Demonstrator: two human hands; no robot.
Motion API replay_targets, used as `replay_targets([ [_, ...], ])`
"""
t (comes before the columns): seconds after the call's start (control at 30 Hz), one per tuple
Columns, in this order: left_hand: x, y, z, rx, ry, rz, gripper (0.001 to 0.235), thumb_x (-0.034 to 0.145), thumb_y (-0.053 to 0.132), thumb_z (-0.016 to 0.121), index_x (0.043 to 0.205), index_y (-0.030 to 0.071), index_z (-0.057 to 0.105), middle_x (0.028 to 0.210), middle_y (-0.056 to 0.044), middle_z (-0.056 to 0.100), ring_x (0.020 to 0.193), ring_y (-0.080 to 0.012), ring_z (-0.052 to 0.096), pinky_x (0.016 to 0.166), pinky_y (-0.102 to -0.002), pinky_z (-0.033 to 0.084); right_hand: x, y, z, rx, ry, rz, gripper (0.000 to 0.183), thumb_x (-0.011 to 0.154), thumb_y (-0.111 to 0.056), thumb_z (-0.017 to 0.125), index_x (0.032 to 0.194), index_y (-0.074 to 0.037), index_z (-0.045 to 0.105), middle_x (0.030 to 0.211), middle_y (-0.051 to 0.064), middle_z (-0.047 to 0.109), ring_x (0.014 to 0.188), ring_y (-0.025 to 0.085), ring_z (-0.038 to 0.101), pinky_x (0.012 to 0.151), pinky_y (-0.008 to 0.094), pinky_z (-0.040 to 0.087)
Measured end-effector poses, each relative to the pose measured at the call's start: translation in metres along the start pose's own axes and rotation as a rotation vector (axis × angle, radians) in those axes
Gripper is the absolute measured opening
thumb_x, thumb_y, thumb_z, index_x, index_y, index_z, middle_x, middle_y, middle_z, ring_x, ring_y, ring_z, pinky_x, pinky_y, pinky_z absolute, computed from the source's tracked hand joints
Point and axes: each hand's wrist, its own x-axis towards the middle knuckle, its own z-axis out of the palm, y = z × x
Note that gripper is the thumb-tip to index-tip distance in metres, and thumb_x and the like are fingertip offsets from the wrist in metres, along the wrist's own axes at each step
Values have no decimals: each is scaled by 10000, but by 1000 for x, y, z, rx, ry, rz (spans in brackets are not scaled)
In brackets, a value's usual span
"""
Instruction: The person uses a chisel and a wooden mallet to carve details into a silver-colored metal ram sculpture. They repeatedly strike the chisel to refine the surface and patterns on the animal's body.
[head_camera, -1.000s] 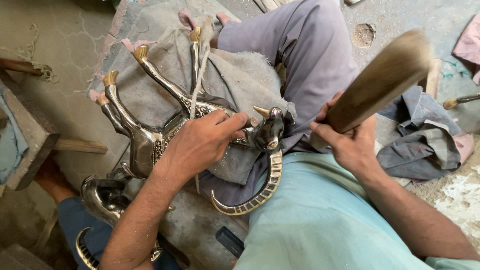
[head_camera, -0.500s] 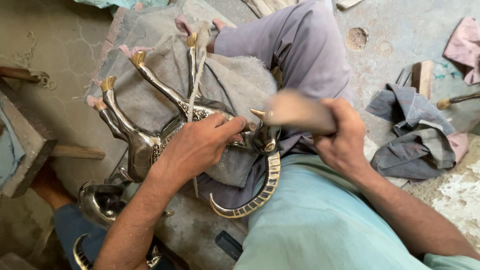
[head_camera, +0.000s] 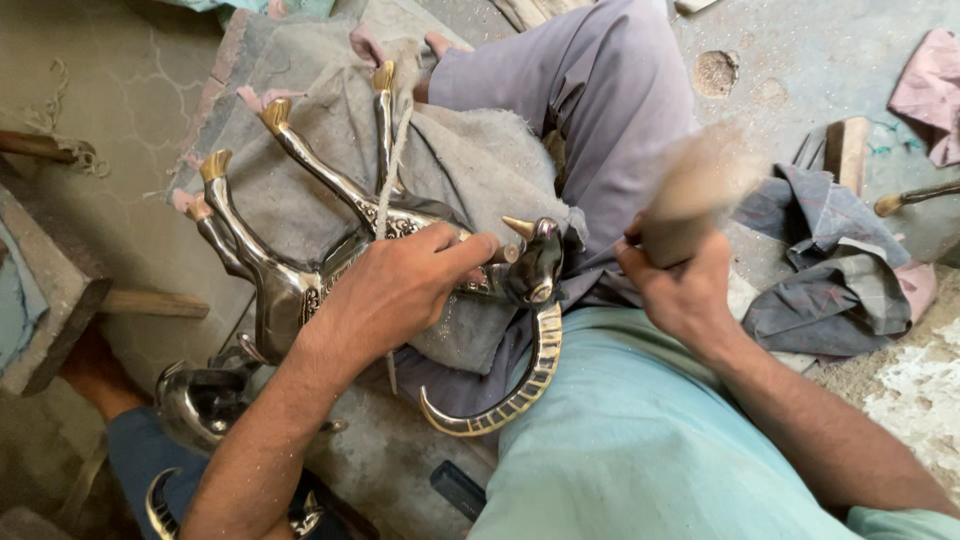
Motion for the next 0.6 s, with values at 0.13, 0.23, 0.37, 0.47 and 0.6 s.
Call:
replay_targets([
  [0.13,-1,1,-1,2,-24,-11,333,937,129,646,1264,181,607,849,-111,620,719,-357,677,597,-475,540,-1,1,1,25,20,11,354,738,-50,792,1053,-82,634,932,65,651,894,247,634,813,395,504],
  [0.23,4,-1,-2,15,-27,-8,327,932,141,646,1254,187,608,839,-113,621,715,-359,678,598,-480,540,1,3,-3,-317,-9,-170,395,671,-3,781,1048,-64,680,905,94,661,869,280,639,785,423,493],
  [0.37,3,0,-4,24,-51,-22,271,939,175,658,1205,183,609,821,-118,615,702,-365,672,584,-483,534,-3,8,-3,155,-52,236,287,808,-70,768,1060,-89,631,933,44,676,865,224,666,782,361,547],
  [0.47,6,-1,-4,33,-54,-16,270,931,152,647,1195,186,604,819,-113,607,702,-358,672,586,-473,539,-2,10,-5,-602,-59,-305,456,607,42,745,1052,-41,699,902,148,670,870,329,650,780,444,489],
  [0.6,6,-3,-3,18,-50,-16,267,946,193,656,1204,185,588,786,-108,588,677,-341,666,579,-464,533,-6,10,-4,-166,-51,62,300,760,-54,766,1042,-68,663,926,121,690,852,315,674,760,410,530],
])
